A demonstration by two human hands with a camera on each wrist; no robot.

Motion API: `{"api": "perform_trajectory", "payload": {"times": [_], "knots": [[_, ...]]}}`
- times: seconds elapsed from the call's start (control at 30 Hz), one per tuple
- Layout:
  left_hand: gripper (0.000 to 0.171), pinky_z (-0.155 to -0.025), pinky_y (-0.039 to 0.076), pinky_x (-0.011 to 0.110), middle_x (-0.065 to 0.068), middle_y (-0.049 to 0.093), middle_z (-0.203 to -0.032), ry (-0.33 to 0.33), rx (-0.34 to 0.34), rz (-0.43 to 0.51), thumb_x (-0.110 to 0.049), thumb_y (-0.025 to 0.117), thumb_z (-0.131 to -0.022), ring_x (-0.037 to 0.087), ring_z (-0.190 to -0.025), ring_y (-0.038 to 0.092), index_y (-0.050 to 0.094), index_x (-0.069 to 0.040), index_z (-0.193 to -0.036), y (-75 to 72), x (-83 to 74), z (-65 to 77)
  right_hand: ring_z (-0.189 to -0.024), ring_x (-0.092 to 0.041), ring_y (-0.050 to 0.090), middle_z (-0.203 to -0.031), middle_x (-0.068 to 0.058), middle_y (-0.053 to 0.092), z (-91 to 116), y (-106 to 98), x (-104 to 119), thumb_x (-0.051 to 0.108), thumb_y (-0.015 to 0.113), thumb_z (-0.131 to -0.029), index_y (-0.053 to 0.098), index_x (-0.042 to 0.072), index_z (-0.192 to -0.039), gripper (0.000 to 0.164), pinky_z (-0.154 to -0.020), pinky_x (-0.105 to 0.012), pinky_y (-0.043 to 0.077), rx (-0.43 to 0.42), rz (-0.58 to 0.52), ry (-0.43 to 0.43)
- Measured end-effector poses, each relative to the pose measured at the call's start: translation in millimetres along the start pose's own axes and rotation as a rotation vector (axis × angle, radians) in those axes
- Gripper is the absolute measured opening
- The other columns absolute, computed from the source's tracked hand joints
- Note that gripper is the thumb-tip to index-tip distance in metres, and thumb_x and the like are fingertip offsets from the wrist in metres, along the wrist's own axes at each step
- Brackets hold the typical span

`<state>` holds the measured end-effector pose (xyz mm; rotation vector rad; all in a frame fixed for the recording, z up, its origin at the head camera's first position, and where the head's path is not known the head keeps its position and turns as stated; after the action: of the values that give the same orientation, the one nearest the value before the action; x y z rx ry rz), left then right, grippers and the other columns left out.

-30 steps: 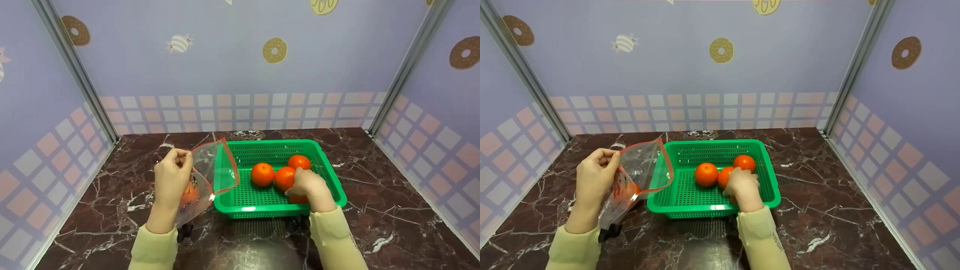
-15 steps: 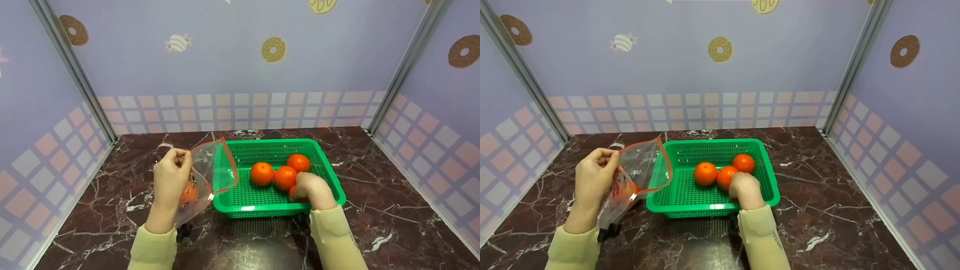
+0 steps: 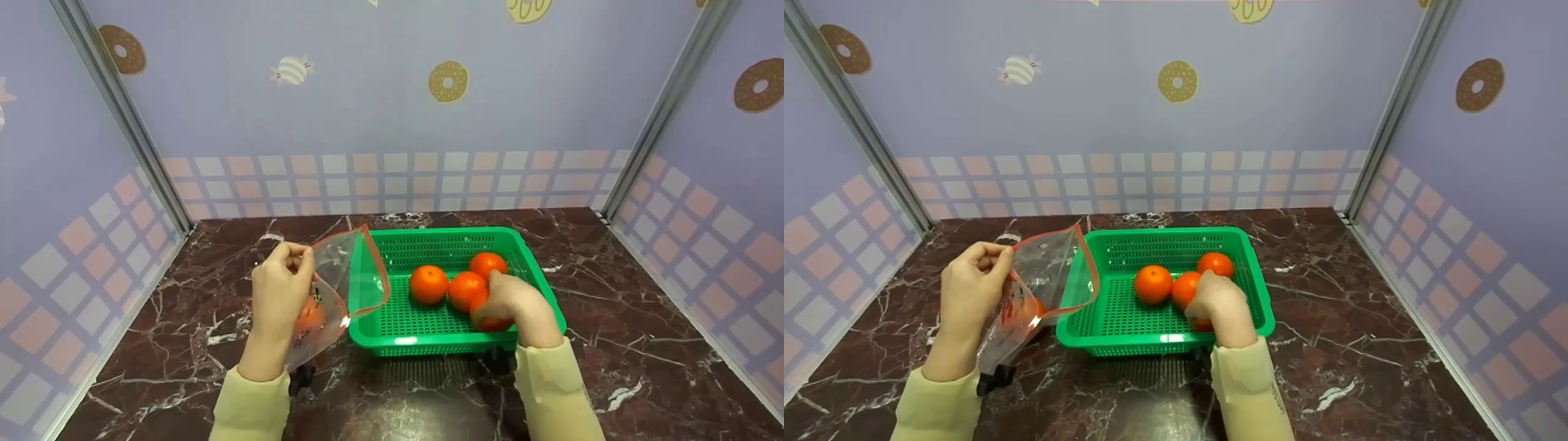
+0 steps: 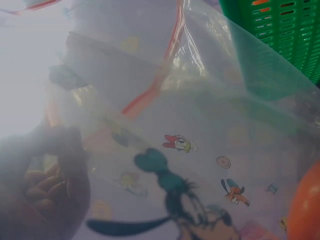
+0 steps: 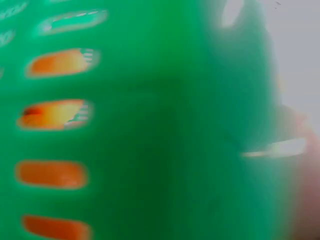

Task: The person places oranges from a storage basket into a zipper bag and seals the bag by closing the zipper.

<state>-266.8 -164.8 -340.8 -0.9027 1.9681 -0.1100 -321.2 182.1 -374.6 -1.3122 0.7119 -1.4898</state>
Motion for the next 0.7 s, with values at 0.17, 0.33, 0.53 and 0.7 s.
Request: {"api": "perform_trajectory", "payload": {"times": [0.17, 0.33, 0.53, 0.7], "knots": [[0.014, -0.044, 0.038, 0.017, 0.008, 0.071, -0.064, 0.008, -0.004, -0.001, -0.011, 0.062, -0.101, -0.003, -0.042, 0.050, 0.072, -0.002, -0.097, -0.1, -0.4, 0.3, -0.093, -0.030, 0.060, -0.118, -0.020, 0.067, 5.6, -6.8, 4.6, 0.020, 0.072, -0.078, 0.053, 0.001, -0.135, 0.063, -0.083, -0.045, 0.051, -0.038, -0.082, -0.063], [0.014, -0.043, 0.038, 0.018, 0.007, 0.070, -0.063, 0.013, 0.002, 0.004, -0.012, 0.063, -0.101, -0.001, -0.041, 0.050, 0.072, -0.002, -0.098, 0.9, -0.9, 0.8, -0.094, -0.029, 0.063, -0.120, -0.020, 0.067, 7.0, -9.1, 9.8, 0.021, 0.071, -0.085, 0.055, 0.006, -0.135, 0.054, -0.080, -0.042, 0.052, -0.071, -0.216, -0.104], [0.015, -0.043, 0.039, 0.018, 0.008, 0.070, -0.064, 0.008, 0.005, 0.008, -0.012, 0.061, -0.101, -0.003, -0.041, 0.049, 0.072, -0.001, -0.099, 1.0, -0.5, 1.1, -0.104, -0.032, 0.065, -0.127, -0.021, 0.065, 7.4, -9.4, 18.5, 0.027, 0.073, -0.089, 0.055, 0.011, -0.137, 0.054, -0.084, -0.043, 0.055, -0.137, -0.373, -0.175], [0.014, -0.042, 0.040, 0.016, 0.008, 0.070, -0.064, 0.004, 0.014, 0.030, -0.011, 0.061, -0.102, -0.003, -0.040, 0.050, 0.072, -0.001, -0.099, 1.3, -0.5, 1.4, -0.114, -0.035, 0.063, -0.131, -0.021, 0.061, 9.3, -8.6, 27.7, 0.029, 0.074, -0.091, 0.055, 0.015, -0.139, 0.054, -0.088, -0.046, 0.057, -0.199, -0.523, -0.252]]}}
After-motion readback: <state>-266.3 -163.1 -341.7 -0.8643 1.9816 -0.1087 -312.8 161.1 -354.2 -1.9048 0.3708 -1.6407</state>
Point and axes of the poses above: each hand's wrist, its own z-axis away from the middle knuckle, its own y-axis out of the palm, x = y × z, the point moved 2 cm from there along -z, towards the middle knuckle
